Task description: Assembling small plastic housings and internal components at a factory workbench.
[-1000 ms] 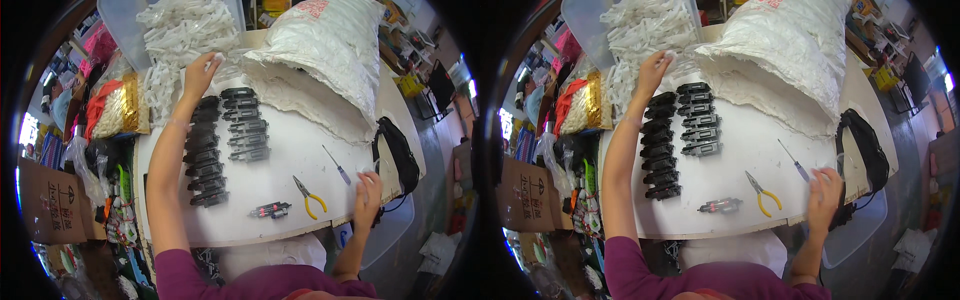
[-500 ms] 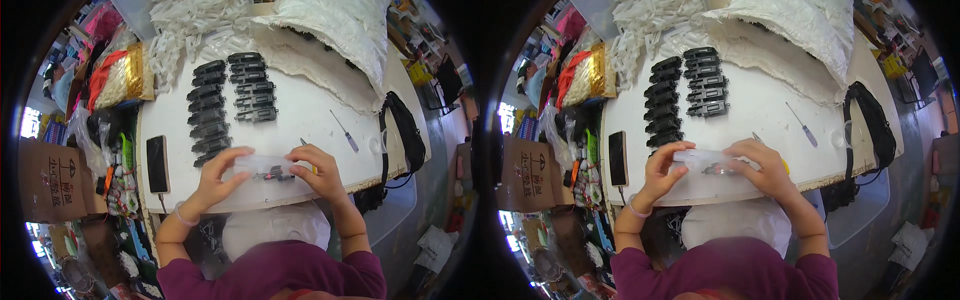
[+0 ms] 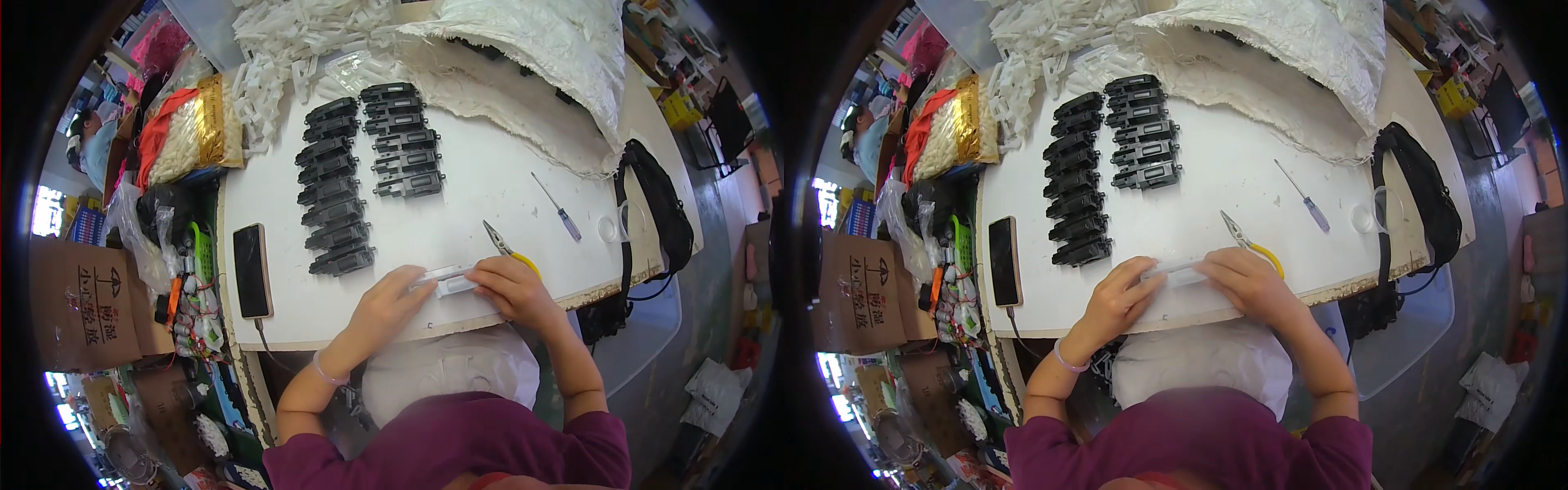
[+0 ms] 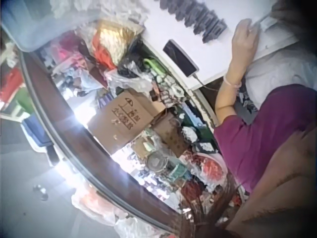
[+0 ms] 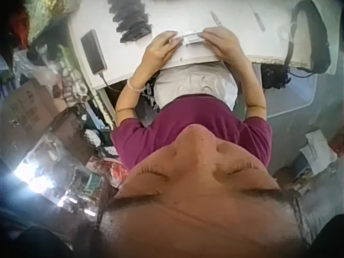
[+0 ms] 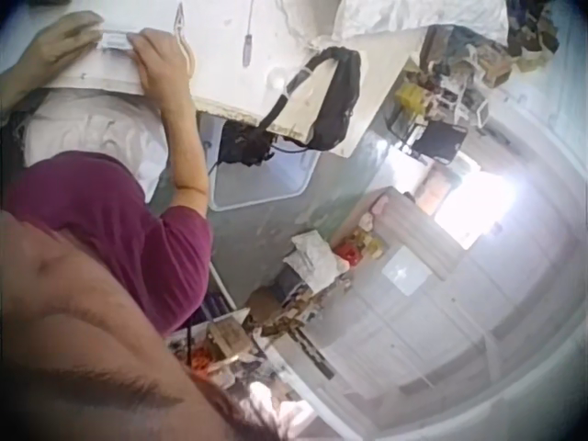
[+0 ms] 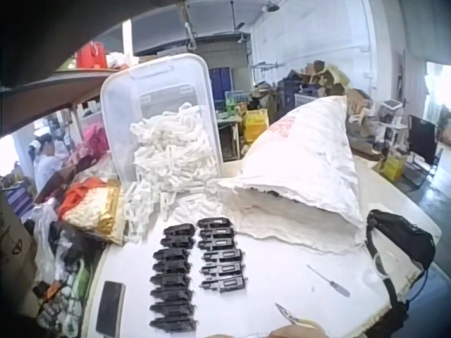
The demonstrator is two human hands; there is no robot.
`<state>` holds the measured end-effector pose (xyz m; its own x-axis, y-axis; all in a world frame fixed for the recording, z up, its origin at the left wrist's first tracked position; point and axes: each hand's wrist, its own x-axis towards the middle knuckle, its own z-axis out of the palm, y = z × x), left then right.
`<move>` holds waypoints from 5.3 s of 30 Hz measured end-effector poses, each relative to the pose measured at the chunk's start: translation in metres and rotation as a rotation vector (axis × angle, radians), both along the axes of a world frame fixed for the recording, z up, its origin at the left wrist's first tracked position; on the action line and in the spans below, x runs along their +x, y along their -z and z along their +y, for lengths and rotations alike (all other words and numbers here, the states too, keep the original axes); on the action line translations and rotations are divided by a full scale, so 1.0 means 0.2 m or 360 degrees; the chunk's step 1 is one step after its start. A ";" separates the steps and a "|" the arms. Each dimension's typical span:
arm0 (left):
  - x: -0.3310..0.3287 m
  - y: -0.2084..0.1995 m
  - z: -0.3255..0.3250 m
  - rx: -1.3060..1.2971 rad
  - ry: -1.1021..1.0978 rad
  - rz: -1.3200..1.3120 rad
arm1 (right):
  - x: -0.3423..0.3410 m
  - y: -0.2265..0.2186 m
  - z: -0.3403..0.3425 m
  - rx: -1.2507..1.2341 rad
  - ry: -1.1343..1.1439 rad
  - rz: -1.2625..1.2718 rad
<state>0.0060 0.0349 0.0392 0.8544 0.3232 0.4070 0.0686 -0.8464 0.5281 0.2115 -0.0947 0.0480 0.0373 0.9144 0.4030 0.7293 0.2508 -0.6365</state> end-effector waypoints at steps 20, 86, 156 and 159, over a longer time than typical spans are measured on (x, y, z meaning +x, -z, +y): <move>0.02 0.05 -0.02 0.0179 -0.0024 -0.0055 | -0.01 0.07 -0.02 -0.0039 0.0027 -0.0070; 0.04 -0.09 0.06 -0.0168 -0.0317 -0.0047 | 0.16 -0.06 0.37 -0.0433 -0.0588 -0.0038; 0.09 0.00 -0.01 -0.0307 -0.0377 -0.0095 | 0.18 -0.05 0.43 -0.0534 -0.0924 -0.0136; 0.10 0.00 -0.01 -0.0346 -0.0348 -0.0074 | 0.19 -0.04 0.43 -0.0548 -0.0932 -0.0117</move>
<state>0.0264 0.0326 0.0384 0.7370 0.5812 0.3450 0.2083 -0.6809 0.7021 0.2487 -0.0080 0.0559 -0.5194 0.8519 0.0678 0.5794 0.4093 -0.7048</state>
